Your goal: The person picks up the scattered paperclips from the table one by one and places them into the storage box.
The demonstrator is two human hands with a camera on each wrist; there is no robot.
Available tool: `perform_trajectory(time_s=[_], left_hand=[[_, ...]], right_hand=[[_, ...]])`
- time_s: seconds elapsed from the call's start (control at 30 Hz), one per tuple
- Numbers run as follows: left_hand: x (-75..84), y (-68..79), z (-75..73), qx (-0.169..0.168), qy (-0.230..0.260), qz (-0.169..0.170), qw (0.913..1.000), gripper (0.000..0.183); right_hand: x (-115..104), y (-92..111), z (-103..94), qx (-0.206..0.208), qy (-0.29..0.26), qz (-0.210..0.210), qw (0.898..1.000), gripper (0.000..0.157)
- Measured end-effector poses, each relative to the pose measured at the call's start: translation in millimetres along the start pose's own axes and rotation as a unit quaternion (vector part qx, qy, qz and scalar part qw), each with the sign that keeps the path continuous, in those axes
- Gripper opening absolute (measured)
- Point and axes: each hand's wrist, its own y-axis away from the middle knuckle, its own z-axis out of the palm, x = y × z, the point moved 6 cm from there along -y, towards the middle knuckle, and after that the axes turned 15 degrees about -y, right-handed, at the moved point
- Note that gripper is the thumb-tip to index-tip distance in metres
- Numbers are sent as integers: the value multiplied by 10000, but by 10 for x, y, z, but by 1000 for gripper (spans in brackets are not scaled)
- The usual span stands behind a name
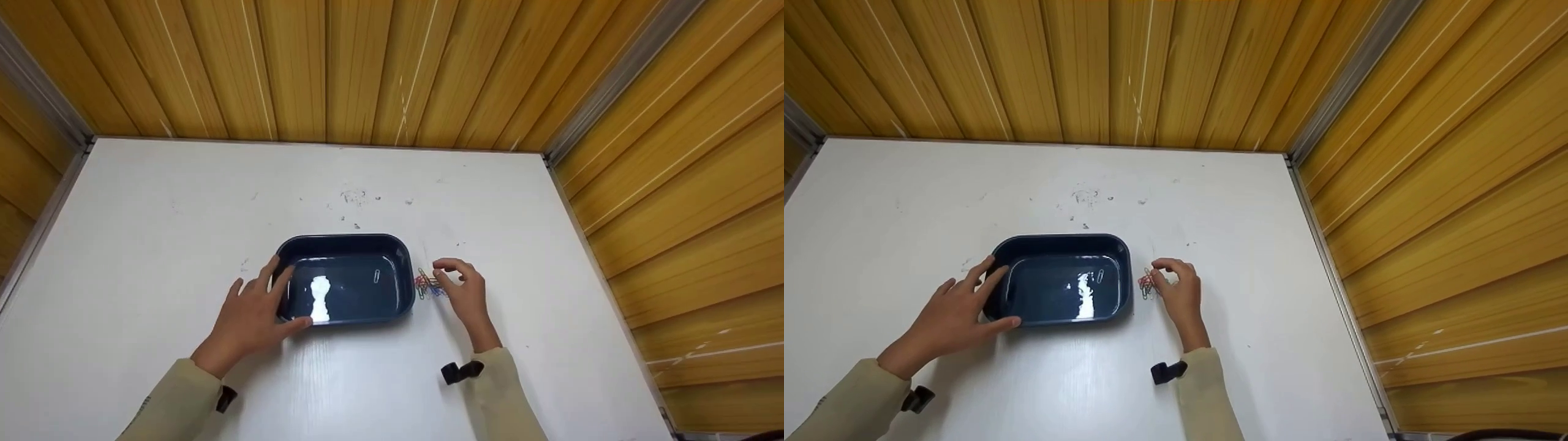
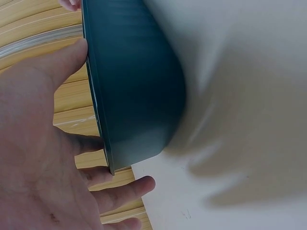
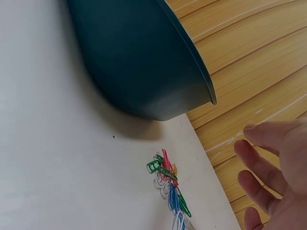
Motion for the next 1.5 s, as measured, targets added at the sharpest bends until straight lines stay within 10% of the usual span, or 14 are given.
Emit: perform_trajectory(time_s=[1.5], left_hand=[[-11,0,41,143,72,71,9998,95]], right_hand=[[284,-16,42,175,31,437,9989,17]])
